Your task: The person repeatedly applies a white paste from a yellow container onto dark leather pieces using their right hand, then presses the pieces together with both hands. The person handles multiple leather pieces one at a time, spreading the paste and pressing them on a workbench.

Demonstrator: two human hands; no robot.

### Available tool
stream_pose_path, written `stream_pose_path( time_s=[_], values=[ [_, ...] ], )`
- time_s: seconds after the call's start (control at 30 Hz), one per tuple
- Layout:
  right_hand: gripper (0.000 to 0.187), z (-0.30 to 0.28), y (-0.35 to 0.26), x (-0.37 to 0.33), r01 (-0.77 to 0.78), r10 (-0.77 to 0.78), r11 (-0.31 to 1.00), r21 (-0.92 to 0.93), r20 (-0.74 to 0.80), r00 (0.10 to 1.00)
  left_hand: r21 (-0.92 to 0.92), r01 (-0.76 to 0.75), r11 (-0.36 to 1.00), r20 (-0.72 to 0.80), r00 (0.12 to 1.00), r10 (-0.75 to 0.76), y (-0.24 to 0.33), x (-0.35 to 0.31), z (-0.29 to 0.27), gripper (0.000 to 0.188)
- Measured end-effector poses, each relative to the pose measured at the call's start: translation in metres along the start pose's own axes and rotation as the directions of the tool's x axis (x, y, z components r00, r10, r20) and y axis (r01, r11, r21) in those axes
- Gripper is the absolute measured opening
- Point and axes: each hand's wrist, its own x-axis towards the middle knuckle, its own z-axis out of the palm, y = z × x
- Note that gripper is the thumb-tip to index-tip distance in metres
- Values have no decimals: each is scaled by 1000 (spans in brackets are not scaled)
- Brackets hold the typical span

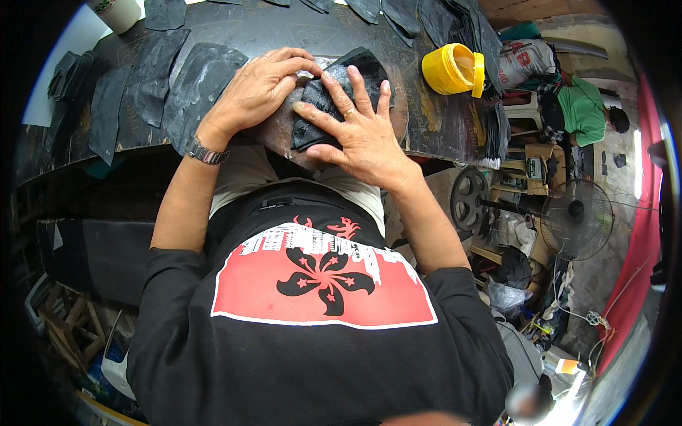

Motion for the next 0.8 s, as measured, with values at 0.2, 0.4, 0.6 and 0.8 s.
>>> stream_pose_path(
  time_s=[0.2,0.4,0.6,0.8],
  values=[
    [66,2,-13,-10,-18,17,999,36,16,1000,49,12,999,-9,1000,-12,1,0,2,30],
    [51,-10,-12,-24,-7,5,980,197,10,1000,53,-10,999,-51,999,13,3,2,6,25],
    [48,-12,3,-26,-148,214,941,303,-194,958,55,-18,998,-45,999,20,4,2,5,23],
    [62,5,-1,-18,-103,101,994,-24,-63,993,65,-9,998,-57,998,13,5,1,5,22]
  ],
)
